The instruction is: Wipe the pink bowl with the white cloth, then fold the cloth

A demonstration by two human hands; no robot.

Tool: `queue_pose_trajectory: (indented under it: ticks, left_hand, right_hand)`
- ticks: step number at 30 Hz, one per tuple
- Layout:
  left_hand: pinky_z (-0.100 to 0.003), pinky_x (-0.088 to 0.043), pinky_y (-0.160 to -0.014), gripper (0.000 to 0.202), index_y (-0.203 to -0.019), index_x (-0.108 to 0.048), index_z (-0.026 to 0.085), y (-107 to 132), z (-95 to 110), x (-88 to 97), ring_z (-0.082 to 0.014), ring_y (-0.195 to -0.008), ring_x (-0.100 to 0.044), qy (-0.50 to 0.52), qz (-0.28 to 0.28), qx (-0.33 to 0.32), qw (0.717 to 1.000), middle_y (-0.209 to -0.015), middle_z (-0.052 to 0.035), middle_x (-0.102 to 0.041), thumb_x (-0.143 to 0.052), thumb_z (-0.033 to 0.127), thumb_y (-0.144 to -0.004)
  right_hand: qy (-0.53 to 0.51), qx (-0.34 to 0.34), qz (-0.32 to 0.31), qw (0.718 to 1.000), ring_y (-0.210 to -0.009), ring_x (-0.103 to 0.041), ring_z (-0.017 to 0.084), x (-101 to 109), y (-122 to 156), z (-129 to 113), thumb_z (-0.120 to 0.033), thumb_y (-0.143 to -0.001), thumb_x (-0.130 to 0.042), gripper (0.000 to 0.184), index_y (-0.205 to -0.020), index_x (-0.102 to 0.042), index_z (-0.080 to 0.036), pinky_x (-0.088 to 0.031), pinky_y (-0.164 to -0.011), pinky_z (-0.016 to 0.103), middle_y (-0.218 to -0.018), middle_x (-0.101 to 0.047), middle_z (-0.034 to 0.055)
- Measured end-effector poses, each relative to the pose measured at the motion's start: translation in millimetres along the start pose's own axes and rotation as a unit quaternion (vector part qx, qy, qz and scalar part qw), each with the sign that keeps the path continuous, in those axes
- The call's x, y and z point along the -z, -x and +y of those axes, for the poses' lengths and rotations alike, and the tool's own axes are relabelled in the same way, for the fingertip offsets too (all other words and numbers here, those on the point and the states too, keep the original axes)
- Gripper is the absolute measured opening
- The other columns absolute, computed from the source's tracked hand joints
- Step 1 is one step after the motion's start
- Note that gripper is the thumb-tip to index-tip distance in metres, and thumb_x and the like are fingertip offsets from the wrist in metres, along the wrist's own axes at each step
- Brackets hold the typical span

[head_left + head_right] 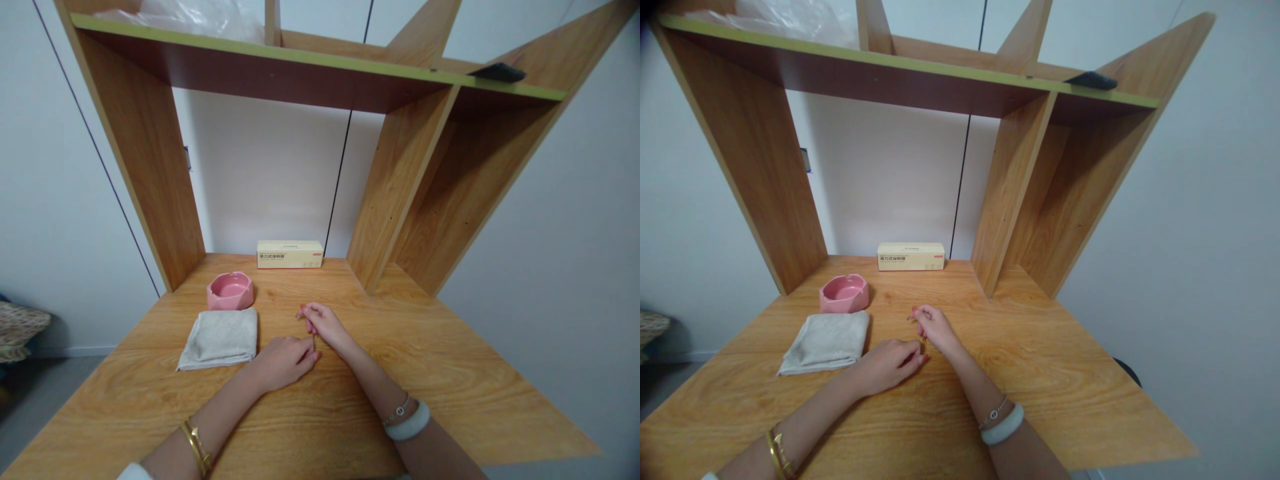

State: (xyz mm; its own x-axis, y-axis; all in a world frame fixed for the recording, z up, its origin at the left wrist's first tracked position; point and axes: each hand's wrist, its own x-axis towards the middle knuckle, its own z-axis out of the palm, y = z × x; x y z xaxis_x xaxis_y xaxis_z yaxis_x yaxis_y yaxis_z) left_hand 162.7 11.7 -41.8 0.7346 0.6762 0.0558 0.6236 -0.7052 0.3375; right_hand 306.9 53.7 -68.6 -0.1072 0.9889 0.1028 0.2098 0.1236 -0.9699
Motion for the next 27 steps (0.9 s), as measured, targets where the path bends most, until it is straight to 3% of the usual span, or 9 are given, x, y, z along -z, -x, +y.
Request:
queue_pose_trajectory:
  ticks: [14,23,27]
  left_hand:
    - [-0.023,-0.033,-0.054,0.031,-0.074,-0.054,0.019,1.8,2.9,3.2,-0.015,-0.061,-0.056,-0.004,-0.004,-0.015,1.0,-0.067,-0.0018,-0.061,-0.034,0.038,-0.087]
    - [-0.024,-0.028,-0.049,0.026,-0.062,-0.048,0.018,6.2,8.1,8.5,-0.0108,-0.052,-0.046,0.036,0.04,-0.064,0.997,-0.056,0.0017,-0.052,-0.04,0.031,-0.083]
    - [-0.023,-0.031,-0.05,0.031,-0.058,-0.042,0.018,5.6,4.3,10.3,-0.0097,-0.051,-0.042,0.107,0.085,-0.068,0.988,-0.053,0.002,-0.046,-0.035,0.032,-0.085]
  right_hand:
    - [-0.003,-0.002,0.004,1.0,-0.036,-0.037,0.007,-1.1,0.9,-1.2,-0.043,-0.078,-0.044,0.031,-0.068,-0.056,-0.016,-0.028,-0.037,0.017,-0.04,-0.043,-0.0061]
    - [0.009,0.002,0.001,1.0,-0.035,-0.036,0.007,-0.8,0.2,2.5,-0.043,-0.079,-0.043,0.031,-0.069,-0.056,-0.017,-0.028,-0.037,0.018,-0.04,-0.042,-0.0068]
    - [0.062,0.058,0.025,0.996,-0.046,-0.044,0.009,-5.2,1.2,4.2,-0.035,-0.08,-0.045,0.023,-0.072,-0.057,-0.017,-0.035,-0.045,0.02,-0.051,-0.05,-0.0036]
